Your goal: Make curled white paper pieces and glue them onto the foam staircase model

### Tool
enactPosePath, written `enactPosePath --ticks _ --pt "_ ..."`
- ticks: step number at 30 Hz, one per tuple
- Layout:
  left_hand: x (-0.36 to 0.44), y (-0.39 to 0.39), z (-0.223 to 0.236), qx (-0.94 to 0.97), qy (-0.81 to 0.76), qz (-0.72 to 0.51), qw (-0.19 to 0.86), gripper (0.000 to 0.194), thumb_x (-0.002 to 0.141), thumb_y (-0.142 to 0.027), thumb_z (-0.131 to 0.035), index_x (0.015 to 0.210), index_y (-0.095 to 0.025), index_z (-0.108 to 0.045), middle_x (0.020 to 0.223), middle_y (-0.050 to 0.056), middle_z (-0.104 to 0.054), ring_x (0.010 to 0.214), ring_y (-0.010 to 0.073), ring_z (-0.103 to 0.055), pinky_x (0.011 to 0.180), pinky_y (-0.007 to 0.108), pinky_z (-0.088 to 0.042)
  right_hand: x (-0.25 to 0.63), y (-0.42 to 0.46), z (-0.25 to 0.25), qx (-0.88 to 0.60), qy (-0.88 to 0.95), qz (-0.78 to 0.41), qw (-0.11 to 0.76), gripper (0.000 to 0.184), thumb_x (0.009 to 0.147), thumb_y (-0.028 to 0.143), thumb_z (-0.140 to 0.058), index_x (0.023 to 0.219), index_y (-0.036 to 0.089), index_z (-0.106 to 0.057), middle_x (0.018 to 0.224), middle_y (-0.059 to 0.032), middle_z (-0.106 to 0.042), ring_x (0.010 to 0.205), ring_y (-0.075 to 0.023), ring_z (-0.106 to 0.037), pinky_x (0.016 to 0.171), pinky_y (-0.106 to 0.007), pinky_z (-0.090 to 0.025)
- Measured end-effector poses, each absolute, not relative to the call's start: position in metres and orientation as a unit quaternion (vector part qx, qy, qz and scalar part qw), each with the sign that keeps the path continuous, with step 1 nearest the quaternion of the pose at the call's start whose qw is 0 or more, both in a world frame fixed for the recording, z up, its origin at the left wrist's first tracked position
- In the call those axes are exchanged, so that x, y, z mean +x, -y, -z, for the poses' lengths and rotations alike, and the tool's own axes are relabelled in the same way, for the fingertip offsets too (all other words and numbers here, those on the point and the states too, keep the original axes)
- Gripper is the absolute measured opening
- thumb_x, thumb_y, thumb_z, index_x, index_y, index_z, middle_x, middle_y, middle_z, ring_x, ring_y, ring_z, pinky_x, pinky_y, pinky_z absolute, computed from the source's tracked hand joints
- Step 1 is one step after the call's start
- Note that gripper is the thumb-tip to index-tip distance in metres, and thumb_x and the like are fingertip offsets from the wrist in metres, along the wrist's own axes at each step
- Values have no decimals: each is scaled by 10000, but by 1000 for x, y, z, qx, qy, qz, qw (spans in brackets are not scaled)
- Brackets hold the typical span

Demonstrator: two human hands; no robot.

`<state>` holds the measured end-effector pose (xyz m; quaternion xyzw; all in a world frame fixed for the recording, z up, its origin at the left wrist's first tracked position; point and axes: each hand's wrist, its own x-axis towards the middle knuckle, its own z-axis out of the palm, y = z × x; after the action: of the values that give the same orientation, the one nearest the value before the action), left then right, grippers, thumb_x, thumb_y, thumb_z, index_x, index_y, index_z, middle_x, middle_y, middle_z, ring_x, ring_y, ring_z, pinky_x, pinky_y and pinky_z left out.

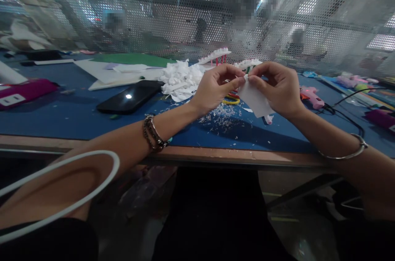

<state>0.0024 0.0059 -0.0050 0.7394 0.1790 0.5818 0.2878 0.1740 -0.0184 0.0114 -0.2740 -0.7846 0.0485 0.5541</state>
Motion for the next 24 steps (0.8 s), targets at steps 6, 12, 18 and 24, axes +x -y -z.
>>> enactPosePath --ticks 6,12,18,24 --pt "4 -6 6 748 -180 -584 258 262 754 -410 -676 831 -160 -674 812 11 -672 787 99 -618 727 226 -509 172 19 -10 -259 786 -24 560 87 798 282 -627 781 205 -592 763 3 -628 712 -113 -595 648 -255 -538" --pt "2 -4 4 768 -137 -580 235 259 771 -408 -654 850 -166 -701 864 19 -691 870 113 -626 785 241 -497 172 18 -9 -255 788 -36 559 154 790 316 -642 754 206 -541 743 14 -589 698 -109 -575 630 -255 -538" --pt "2 -5 3 764 -126 -570 275 300 740 -433 -681 847 -152 -697 827 9 -679 816 101 -628 745 228 -505 173 17 -11 -241 797 -59 551 180 806 336 -635 755 203 -525 728 19 -568 668 -104 -570 613 -266 -543" --pt "2 -5 2 759 -143 -560 298 340 729 -463 -682 832 -139 -683 793 5 -672 752 94 -624 694 220 -510 175 20 -10 -237 808 -46 537 164 805 312 -639 915 227 -551 750 24 -588 687 -103 -594 638 -261 -553"
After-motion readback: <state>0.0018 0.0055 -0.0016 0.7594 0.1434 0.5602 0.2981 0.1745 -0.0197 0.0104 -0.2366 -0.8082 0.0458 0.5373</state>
